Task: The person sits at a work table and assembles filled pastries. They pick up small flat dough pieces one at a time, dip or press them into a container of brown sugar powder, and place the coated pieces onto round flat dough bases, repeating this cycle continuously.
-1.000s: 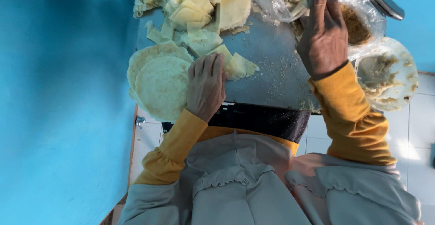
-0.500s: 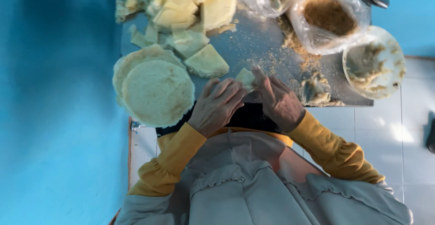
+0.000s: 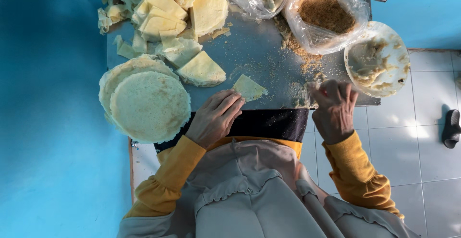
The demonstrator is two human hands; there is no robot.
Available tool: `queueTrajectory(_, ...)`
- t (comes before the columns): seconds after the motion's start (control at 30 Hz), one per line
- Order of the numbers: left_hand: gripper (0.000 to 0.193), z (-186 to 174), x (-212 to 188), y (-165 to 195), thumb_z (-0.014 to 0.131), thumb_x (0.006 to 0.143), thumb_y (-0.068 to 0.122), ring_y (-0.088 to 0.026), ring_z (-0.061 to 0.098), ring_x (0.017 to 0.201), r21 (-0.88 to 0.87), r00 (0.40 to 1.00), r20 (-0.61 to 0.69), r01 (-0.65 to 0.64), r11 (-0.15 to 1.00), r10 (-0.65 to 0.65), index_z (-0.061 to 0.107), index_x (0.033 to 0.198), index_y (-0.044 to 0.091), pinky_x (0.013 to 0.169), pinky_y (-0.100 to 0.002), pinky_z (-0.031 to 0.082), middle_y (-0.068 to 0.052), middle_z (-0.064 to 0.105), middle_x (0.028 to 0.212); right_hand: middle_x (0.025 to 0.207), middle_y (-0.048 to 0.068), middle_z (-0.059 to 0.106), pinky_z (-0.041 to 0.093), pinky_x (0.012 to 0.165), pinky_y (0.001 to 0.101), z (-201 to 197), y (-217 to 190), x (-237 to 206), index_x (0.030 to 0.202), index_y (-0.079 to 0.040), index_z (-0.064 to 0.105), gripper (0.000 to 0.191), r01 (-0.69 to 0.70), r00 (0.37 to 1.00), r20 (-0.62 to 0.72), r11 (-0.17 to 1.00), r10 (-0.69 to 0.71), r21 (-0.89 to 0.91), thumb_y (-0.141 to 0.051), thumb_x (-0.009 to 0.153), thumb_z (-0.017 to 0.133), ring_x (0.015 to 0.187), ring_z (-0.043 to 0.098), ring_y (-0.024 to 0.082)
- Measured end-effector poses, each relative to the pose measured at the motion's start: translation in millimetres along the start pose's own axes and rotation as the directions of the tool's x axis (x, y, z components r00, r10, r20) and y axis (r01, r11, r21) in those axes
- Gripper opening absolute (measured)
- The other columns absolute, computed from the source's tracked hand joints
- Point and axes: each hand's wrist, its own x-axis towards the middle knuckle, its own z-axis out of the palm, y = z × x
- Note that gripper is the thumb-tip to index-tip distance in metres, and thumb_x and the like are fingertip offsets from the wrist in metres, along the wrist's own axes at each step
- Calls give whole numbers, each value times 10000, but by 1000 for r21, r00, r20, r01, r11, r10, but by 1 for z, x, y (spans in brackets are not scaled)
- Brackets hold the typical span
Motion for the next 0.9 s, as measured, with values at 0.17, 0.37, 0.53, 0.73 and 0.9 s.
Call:
queueTrajectory(0.17,321,3,-4,-4,699,972,153,-279,560,1288,-4,1000,-12,-25,1000,25,675,1261,18,1110,-425,490,-91,621,1309,1037,16,606,354,989,431,-15,-7,9,899,-227,696,388,41,999,-29,988,-37,149,121,746,620,1113,489,257)
queueTrajectory(0.37,348,3,-6,-10,704,971,161,-284,553,1279,43,998,16,-64,997,64,657,1282,12,1110,-417,483,-100,606,1294,1174,45,641,413,942,418,2,-52,61,1157,-237,764,578,281,960,-59,926,-275,254,174,792,587,1098,519,243)
queueTrajectory(0.53,322,2,-8,-12,706,955,154,-277,555,1273,40,999,6,-51,998,51,665,1245,19,1102,-410,481,-95,609,1280,1252,72,552,415,990,456,14,-84,87,1348,-288,685,617,408,912,-11,901,-411,145,-18,793,665,1135,515,288)
queueTrajectory(0.73,335,4,-10,-13,702,949,152,-269,550,1279,36,999,12,-44,998,43,668,1249,7,1116,-406,479,-100,607,1290,1185,50,559,415,1049,372,19,-92,95,1440,-146,658,535,568,817,66,782,-573,-256,-166,910,586,1144,516,222)
queueTrajectory(0.9,335,1,-7,-10,694,958,155,-267,545,1284,55,999,18,-42,998,42,663,1259,11,1113,-398,474,-96,607,1293,1215,61,595,418,1010,330,10,-99,109,1202,-45,689,400,655,741,242,595,-626,-466,-249,876,577,1127,529,206)
